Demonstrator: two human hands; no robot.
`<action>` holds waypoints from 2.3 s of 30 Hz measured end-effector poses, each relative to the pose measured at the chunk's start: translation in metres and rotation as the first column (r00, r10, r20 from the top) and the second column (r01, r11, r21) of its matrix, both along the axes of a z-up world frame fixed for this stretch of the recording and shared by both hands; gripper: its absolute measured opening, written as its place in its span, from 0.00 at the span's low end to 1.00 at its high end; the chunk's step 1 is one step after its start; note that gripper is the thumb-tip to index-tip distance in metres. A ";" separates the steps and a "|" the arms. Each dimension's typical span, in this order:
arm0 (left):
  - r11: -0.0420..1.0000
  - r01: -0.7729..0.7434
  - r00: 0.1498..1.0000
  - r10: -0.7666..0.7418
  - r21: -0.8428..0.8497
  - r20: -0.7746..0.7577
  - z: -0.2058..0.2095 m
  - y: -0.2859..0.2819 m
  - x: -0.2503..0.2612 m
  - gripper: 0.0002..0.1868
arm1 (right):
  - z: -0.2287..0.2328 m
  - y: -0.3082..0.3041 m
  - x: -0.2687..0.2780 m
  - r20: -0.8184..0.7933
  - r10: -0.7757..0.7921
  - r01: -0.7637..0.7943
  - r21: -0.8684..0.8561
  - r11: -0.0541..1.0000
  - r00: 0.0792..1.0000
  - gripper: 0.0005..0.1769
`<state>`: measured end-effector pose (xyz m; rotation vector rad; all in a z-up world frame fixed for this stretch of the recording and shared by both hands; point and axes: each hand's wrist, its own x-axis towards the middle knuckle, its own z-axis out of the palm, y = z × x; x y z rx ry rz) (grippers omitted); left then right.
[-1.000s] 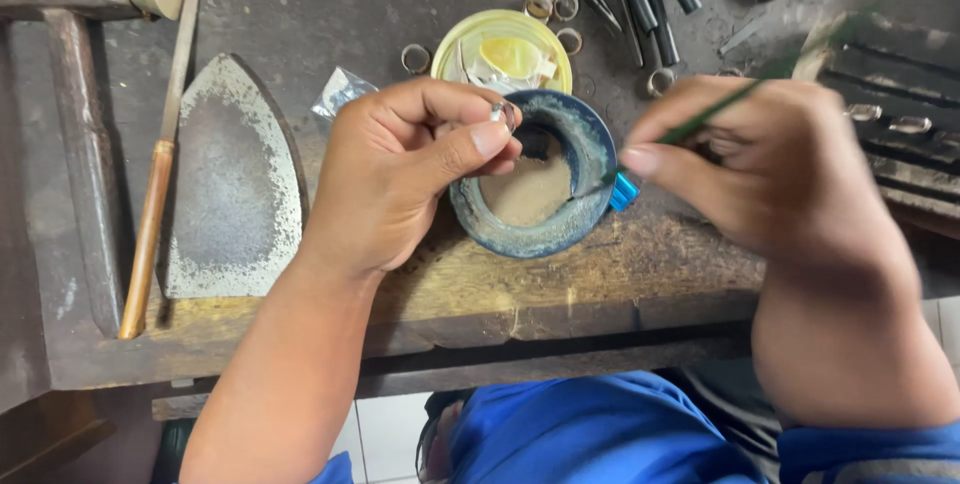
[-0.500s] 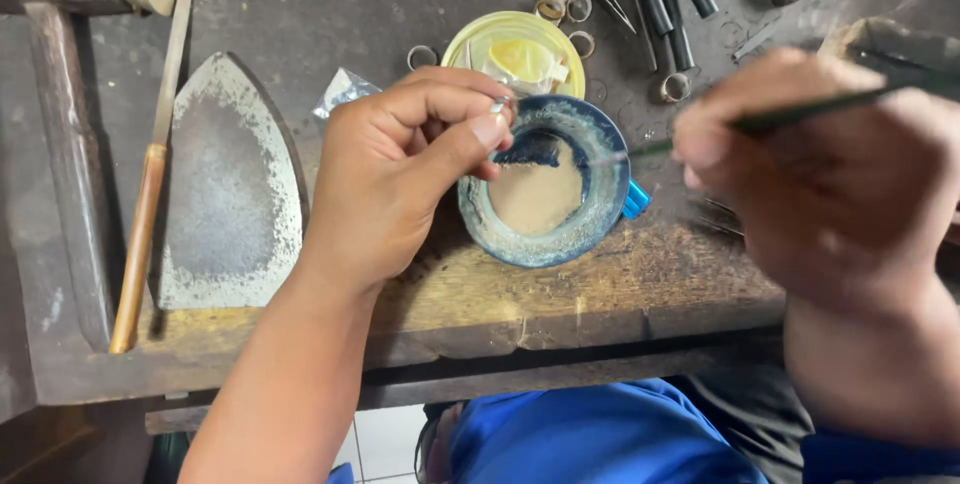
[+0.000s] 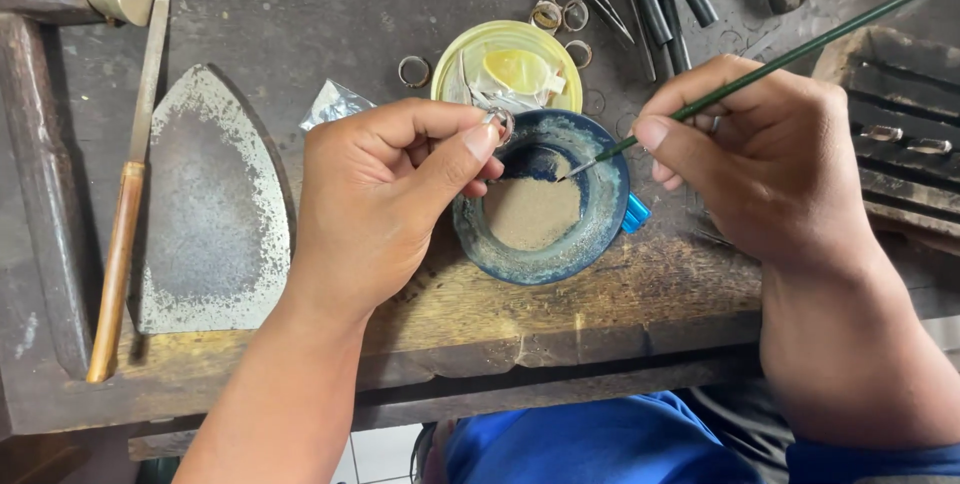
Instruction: Applying solder paste and placing small solder pieces onto metal rings in preparation for soldering.
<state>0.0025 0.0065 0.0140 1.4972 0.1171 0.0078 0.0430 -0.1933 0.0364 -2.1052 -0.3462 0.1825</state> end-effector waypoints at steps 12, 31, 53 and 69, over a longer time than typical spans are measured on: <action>1.000 0.015 1.000 -0.016 0.011 0.026 -0.001 0.000 0.000 0.05 | -0.001 0.002 -0.001 0.023 -0.015 0.016 -0.044 0.999 1.000 0.03; 0.993 0.046 0.991 -0.032 0.107 -0.127 0.006 0.000 0.001 0.06 | -0.001 -0.002 -0.009 0.246 0.045 -0.110 0.257 0.960 0.968 0.01; 0.993 0.119 0.974 -0.121 -0.023 -0.192 0.003 0.000 0.002 0.11 | -0.009 0.003 -0.014 0.630 0.108 -0.242 0.130 0.962 0.769 0.04; 0.991 0.128 0.974 -0.131 -0.031 -0.182 0.001 0.000 0.002 0.11 | -0.009 0.005 -0.014 0.616 0.119 -0.246 0.126 0.961 0.779 0.04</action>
